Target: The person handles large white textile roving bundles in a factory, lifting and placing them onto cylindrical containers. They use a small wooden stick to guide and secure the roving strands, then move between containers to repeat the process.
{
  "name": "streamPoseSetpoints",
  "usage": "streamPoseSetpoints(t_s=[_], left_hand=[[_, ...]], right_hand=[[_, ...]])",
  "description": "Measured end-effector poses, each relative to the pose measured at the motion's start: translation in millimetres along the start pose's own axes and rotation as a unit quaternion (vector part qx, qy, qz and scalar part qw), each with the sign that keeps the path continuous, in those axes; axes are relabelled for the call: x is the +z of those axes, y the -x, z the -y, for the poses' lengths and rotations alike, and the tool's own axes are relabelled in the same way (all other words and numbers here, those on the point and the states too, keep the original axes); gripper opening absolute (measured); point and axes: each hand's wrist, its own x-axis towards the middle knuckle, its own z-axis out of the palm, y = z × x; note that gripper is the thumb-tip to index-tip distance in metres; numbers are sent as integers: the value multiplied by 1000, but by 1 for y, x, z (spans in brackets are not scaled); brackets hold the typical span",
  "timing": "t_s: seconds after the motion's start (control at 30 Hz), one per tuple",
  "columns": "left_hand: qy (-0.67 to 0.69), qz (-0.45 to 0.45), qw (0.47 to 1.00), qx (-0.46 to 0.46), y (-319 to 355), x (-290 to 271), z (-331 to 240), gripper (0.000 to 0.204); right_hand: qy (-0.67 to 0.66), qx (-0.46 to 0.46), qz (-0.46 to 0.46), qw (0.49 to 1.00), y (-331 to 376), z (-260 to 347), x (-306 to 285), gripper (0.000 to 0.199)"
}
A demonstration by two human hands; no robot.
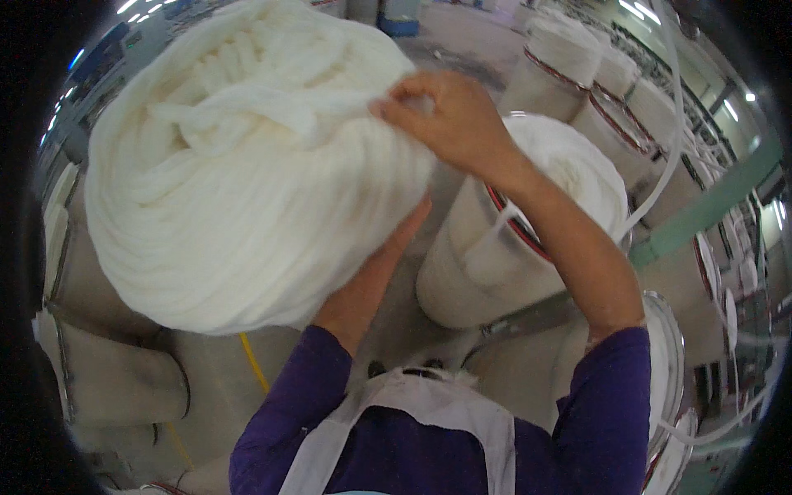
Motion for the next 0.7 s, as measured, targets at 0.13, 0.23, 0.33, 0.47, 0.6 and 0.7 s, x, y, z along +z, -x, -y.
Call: streamPoseSetpoints(t_s=[0.13, 0.23, 0.33, 0.47, 0.6, 0.7], left_hand=[[131, 82, 984, 90, 47, -13, -21, 37], [368, 342, 859, 100, 136, -57, -34, 40], [444, 525, 723, -70, 184, -90, -13, 43], [416, 385, 772, -289, 199, -124, 37, 50], [385, 185, 859, -281, 169, -110, 46, 72], [416, 127, 852, -292, 151, -74, 30, 74]], right_hand=[[-295, 85, -22, 952, 7, 0, -16, 40], [-498, 148, 77, 851, 20, -5, -21, 47], [-383, 102, 45, 917, 52, -24, -21, 52], [-394, 139, -93, 904, 104, -79, 11, 39], [-376, 269, 56, 885, 171, -127, 74, 38], [-333, 298, 175, 877, 213, -143, 124, 42]])
